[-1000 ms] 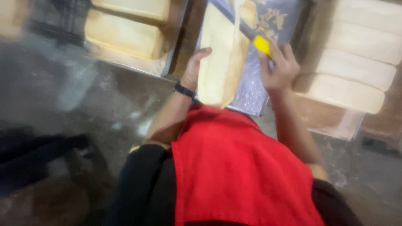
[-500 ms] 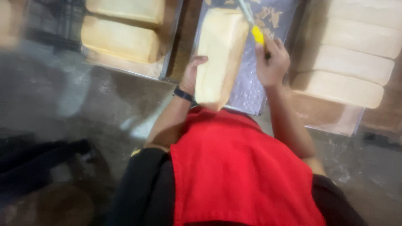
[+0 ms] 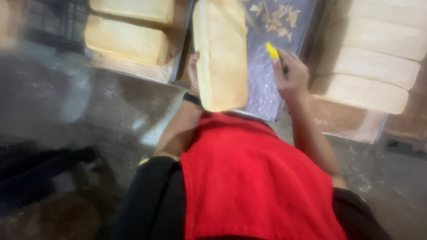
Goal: The person trims a loaf of bread using a knife over a metal tray and places the pieces into a plastic bag. The person then moves trays of bread onto a storage rack.
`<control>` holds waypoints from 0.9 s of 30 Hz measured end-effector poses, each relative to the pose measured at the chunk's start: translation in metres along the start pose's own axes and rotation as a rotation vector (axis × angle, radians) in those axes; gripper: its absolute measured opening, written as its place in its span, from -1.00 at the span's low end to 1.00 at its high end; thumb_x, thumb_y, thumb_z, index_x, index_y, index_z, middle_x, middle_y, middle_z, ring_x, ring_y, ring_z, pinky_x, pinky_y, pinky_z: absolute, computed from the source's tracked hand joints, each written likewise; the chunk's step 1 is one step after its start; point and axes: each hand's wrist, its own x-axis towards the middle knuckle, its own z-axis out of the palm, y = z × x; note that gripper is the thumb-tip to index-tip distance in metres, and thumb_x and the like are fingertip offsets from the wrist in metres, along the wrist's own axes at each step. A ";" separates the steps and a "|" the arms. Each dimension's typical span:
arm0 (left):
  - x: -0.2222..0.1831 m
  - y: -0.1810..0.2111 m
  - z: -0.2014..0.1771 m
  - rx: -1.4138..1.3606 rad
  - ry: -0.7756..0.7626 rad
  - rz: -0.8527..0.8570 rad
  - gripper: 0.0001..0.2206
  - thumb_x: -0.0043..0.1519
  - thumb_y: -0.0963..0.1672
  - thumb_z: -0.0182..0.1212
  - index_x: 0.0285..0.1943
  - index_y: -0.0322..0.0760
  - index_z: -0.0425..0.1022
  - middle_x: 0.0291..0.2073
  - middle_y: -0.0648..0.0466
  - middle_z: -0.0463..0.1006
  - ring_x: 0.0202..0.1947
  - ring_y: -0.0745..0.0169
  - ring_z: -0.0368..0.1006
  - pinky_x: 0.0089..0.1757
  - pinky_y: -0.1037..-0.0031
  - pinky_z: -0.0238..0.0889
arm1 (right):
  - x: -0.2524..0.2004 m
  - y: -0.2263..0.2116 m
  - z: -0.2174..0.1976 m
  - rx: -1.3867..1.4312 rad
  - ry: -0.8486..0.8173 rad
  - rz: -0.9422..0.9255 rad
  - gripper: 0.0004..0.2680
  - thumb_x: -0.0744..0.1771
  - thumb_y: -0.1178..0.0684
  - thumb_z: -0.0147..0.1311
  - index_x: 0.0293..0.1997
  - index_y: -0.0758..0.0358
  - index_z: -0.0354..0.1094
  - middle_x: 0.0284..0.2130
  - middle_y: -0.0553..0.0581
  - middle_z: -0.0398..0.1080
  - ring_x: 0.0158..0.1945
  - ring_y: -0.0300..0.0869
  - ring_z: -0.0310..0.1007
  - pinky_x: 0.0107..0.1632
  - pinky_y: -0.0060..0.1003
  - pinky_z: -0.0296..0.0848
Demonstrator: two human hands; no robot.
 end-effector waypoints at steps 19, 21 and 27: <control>0.001 0.011 -0.001 0.044 0.137 0.051 -0.39 0.14 0.01 0.24 0.33 -0.43 0.36 0.05 -0.26 0.56 0.03 -0.15 0.53 0.01 0.14 0.49 | -0.041 -0.010 -0.029 -0.237 -0.062 0.131 -0.80 0.44 0.03 0.15 0.19 0.17 0.52 -0.33 0.14 0.44 -0.37 -0.18 0.42 -0.27 -0.24 0.42; 0.001 0.012 -0.001 0.019 0.161 0.039 -0.40 0.13 0.00 0.23 0.33 -0.40 0.34 0.06 -0.23 0.55 0.04 -0.14 0.52 0.04 0.14 0.49 | -0.040 -0.009 -0.029 -0.238 -0.092 0.161 -0.80 0.44 0.03 0.15 0.19 0.16 0.51 -0.34 0.13 0.44 -0.38 -0.19 0.41 -0.29 -0.25 0.41; -0.002 0.015 0.002 0.058 0.138 0.015 -0.35 0.09 0.02 0.24 0.33 -0.41 0.33 0.09 -0.26 0.52 0.07 -0.16 0.51 0.06 0.13 0.48 | -0.040 -0.010 -0.029 -0.226 -0.073 0.115 -0.81 0.44 0.03 0.16 0.18 0.14 0.52 -0.33 0.12 0.44 -0.35 -0.21 0.40 -0.26 -0.26 0.41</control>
